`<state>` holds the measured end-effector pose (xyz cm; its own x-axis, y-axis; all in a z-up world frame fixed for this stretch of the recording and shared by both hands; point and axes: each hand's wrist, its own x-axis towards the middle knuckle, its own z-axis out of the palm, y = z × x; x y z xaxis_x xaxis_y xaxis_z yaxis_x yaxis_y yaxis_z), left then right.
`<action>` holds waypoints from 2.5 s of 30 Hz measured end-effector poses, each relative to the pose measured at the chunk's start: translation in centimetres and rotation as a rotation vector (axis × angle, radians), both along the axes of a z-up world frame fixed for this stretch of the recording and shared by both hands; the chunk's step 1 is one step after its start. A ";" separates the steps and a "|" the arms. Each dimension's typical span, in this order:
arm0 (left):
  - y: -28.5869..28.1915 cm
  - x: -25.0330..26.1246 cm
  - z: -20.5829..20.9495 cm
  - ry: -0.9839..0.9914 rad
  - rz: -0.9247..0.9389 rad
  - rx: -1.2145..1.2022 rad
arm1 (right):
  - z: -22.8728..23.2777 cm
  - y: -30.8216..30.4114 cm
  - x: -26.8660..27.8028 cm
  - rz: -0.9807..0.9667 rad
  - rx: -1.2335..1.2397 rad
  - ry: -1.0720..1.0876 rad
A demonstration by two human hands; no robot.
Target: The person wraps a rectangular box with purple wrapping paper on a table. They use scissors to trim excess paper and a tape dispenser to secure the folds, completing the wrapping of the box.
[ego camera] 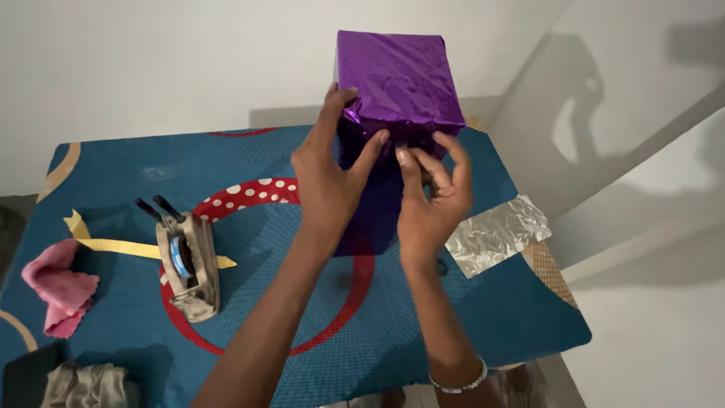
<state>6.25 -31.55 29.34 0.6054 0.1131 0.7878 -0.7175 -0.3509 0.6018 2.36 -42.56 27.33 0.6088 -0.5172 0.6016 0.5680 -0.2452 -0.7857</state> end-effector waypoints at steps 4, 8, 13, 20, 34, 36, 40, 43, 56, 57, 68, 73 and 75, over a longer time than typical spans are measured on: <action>0.3 0.1 0.0 0.005 0.038 0.033 | 0.0 0.3 0.4 -0.025 -0.046 -0.010; 0.4 0.0 0.1 -0.029 0.020 0.031 | 0.1 0.4 0.7 -0.024 -0.026 0.027; 0.6 -0.1 0.2 -0.013 0.018 0.033 | 0.0 0.6 1.0 -0.054 -0.081 -0.009; 0.7 -0.1 0.3 0.021 0.007 0.028 | -0.2 0.7 1.1 -0.035 -0.077 -0.050; 0.9 -0.6 0.4 0.040 -0.018 0.020 | 0.4 1.2 0.9 -0.048 -0.036 0.004; 1.0 -0.6 0.5 0.048 -0.020 0.013 | 0.6 1.3 0.8 -0.034 -0.019 0.017; 0.9 -0.8 0.6 0.007 -0.007 0.021 | 0.9 1.3 0.7 -0.076 -0.043 0.042; 0.9 -0.7 0.7 0.048 -0.010 0.018 | 1.2 1.4 0.7 -0.085 -0.021 0.065; 0.7 -0.7 0.5 0.006 0.013 0.030 | 1.3 1.0 0.5 -0.078 0.074 0.143; 0.8 -0.8 0.5 0.003 0.011 0.033 | 1.2 0.9 0.6 -0.073 0.108 0.161; 0.4 -0.6 0.6 0.054 0.025 0.039 | 1.2 -0.6 1.2 0.014 0.195 0.258; 0.4 -0.8 0.5 0.025 0.034 0.038 | 1.2 -0.4 0.9 0.034 0.198 0.264; 0.5 -0.8 0.6 0.015 0.035 0.034 | 1.3 -0.4 0.8 0.061 0.215 0.251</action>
